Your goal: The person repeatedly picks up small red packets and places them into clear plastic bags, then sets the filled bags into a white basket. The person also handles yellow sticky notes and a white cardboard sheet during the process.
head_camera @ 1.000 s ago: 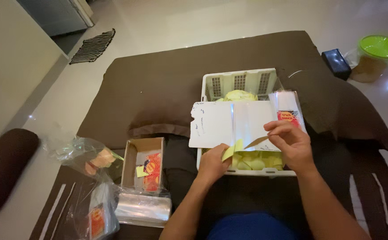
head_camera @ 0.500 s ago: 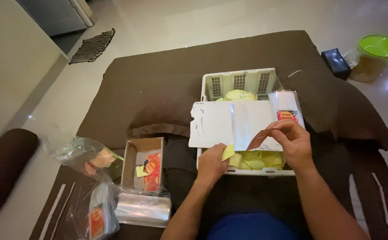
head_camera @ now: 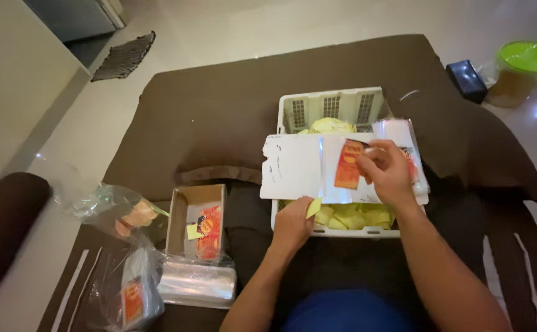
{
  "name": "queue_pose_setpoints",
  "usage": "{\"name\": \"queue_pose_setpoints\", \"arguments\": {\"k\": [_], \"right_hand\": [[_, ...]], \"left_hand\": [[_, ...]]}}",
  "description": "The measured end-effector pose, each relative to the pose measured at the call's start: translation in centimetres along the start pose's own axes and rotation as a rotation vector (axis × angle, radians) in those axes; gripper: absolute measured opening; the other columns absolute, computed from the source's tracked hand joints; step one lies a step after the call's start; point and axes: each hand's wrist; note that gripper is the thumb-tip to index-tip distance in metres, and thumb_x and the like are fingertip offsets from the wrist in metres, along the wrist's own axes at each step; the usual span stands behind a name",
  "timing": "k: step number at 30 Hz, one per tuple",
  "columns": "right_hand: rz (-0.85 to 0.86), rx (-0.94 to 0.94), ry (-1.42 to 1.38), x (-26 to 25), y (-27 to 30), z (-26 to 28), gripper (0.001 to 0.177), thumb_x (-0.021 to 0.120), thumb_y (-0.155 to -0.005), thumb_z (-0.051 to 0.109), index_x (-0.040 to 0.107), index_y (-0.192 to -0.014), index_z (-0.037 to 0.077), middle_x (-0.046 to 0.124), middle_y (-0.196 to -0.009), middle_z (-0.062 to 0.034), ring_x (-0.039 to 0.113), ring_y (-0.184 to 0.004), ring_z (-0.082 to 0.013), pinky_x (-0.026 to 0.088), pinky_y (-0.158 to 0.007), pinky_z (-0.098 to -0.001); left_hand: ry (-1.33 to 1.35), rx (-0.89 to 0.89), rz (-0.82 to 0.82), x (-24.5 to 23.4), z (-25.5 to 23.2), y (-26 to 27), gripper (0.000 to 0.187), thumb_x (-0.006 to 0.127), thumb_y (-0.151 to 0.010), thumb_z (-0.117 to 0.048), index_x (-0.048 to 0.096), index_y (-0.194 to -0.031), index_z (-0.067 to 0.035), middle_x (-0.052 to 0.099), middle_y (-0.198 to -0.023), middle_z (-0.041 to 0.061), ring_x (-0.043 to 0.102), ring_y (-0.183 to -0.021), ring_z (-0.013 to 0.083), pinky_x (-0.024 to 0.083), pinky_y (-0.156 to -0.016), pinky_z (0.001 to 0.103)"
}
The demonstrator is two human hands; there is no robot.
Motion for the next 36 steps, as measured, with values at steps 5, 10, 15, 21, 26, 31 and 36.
{"name": "queue_pose_setpoints", "arguments": {"k": [5, 10, 15, 21, 26, 31, 36], "right_hand": [[0.089, 0.195, 0.25, 1.1, -2.5, -4.3, 0.033, 0.072, -0.095, 0.015, 0.058, -0.123, 0.002, 0.069, -0.08, -0.0036, 0.062, -0.07, -0.0099, 0.05, -0.062, -0.0254], [0.148, 0.169, 0.2, 0.7, -2.0, -7.9, 0.034, 0.074, -0.092, 0.015, 0.06, -0.12, 0.003, 0.07, -0.082, -0.0033, 0.065, -0.074, -0.0078, 0.052, -0.067, -0.0241], [0.168, 0.194, 0.346, 1.0, -1.8, -7.4, 0.036, 0.075, -0.092, 0.018, 0.062, -0.122, 0.005, 0.071, -0.081, -0.0036, 0.064, -0.072, -0.0092, 0.052, -0.065, -0.0261], [0.131, 0.187, 0.482, 1.9, -1.2, -5.6, 0.038, 0.076, -0.088, 0.022, 0.064, -0.12, 0.006, 0.074, -0.083, -0.0065, 0.068, -0.071, -0.0142, 0.055, -0.064, -0.0308], [0.1, 0.049, 0.943, 3.5, -0.6, -4.2, 0.046, 0.08, -0.082, 0.035, 0.067, -0.12, 0.012, 0.07, -0.117, -0.0119, 0.07, -0.093, -0.0269, 0.055, -0.084, -0.0406], [0.04, -0.385, 1.301, 3.7, -2.4, -5.4, 0.042, 0.073, -0.086, 0.036, 0.068, -0.123, 0.017, 0.061, -0.138, -0.0179, 0.049, -0.128, -0.0397, 0.044, -0.096, -0.0518], [0.043, -0.528, 1.185, 2.7, -3.2, -7.6, 0.023, 0.07, -0.09, 0.029, 0.07, -0.113, 0.028, 0.066, -0.133, -0.0108, 0.052, -0.131, -0.0352, 0.044, -0.104, -0.0473]], "left_hand": [[0.011, -0.068, 0.015, -0.4, 0.6, 0.1, 0.019, 0.065, -0.094, -0.011, 0.064, -0.113, -0.007, 0.07, -0.096, 0.018, 0.068, -0.09, 0.0398, 0.054, -0.075, 0.047], [0.045, -0.024, -0.019, -1.3, 0.3, 0.1, 0.016, 0.064, -0.094, -0.011, 0.065, -0.11, -0.008, 0.07, -0.093, 0.018, 0.069, -0.088, 0.04, 0.054, -0.074, 0.048], [0.136, 0.006, 0.068, -1.6, -1.5, -0.4, 0.016, 0.063, -0.095, -0.013, 0.067, -0.111, -0.009, 0.072, -0.101, 0.015, 0.071, -0.094, 0.0358, 0.057, -0.08, 0.043], [-0.083, 0.312, 0.311, 1.1, -1.2, -1.7, 0.019, 0.069, -0.093, -0.022, 0.067, -0.106, -0.009, 0.054, -0.151, 0.017, 0.049, -0.141, 0.0335, 0.034, -0.118, 0.053], [-0.117, 0.302, 0.449, 2.0, 0.6, -1.4, 0.024, 0.067, -0.095, -0.024, 0.068, -0.115, -0.011, 0.05, -0.156, 0.009, 0.044, -0.145, 0.0292, 0.027, -0.122, 0.057], [-0.101, 0.308, 0.463, 2.0, 0.9, -1.5, 0.02, 0.067, -0.095, -0.024, 0.067, -0.105, -0.007, 0.049, -0.157, 0.01, 0.043, -0.147, 0.0295, 0.028, -0.122, 0.056], [-0.103, 0.294, 0.471, 2.2, 0.9, -1.6, 0.02, 0.066, -0.096, -0.025, 0.067, -0.099, -0.006, 0.049, -0.156, 0.01, 0.043, -0.147, 0.0294, 0.028, -0.122, 0.056]]}}
Point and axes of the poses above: each hand's wrist, its own y-axis away from the middle knuckle, its own x-axis out of the palm, z = x × y
